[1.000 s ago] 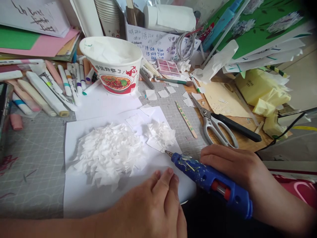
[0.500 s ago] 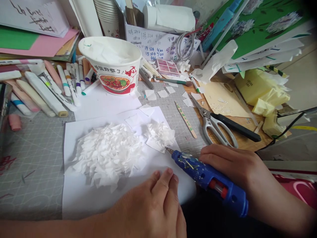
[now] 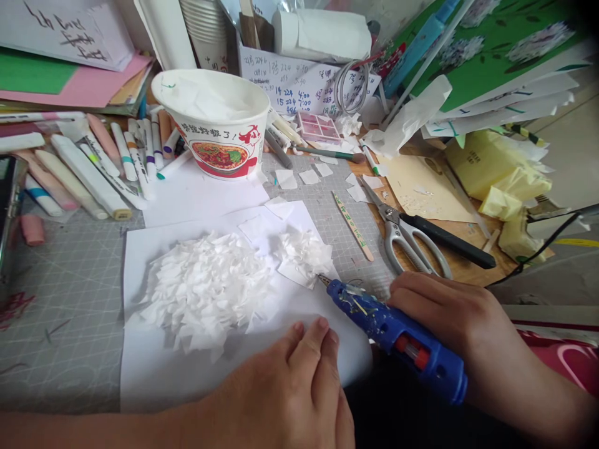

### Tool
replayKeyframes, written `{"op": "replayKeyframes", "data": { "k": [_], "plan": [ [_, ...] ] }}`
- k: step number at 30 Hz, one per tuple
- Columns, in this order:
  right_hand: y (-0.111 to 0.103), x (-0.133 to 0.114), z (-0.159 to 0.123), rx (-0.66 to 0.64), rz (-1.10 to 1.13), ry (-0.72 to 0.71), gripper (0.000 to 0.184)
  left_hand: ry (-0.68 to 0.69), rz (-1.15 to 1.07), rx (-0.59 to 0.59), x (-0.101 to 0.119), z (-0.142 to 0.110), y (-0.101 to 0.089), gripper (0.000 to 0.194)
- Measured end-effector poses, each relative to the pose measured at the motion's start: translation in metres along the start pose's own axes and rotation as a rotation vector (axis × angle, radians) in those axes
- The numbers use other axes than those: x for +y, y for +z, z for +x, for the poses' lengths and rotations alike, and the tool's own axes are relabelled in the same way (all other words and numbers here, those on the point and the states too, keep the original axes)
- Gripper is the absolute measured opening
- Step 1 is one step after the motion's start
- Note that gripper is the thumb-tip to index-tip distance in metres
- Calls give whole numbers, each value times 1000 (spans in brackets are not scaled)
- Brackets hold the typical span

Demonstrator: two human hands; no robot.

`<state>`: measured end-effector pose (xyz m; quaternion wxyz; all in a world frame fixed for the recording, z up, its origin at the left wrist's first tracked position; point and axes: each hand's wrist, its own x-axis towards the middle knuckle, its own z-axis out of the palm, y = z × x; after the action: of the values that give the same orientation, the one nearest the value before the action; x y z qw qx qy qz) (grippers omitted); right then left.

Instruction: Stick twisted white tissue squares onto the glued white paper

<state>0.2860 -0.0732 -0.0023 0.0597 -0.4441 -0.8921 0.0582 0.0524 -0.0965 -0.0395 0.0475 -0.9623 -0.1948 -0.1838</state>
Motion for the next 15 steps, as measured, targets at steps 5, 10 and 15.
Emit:
{"op": "replayKeyframes", "data": {
  "k": [5,10,15],
  "plan": [
    [-1,-1,0,3,19,-16,27,0,2,-3,3,0,-1,13],
    [-2,-7,6,-16,75,-49,23,7,1,-13,4,-1,-3,14],
    [4,-6,6,2,-5,-9,30,19,20,-7,3,-1,-3,13]
  ]
}}
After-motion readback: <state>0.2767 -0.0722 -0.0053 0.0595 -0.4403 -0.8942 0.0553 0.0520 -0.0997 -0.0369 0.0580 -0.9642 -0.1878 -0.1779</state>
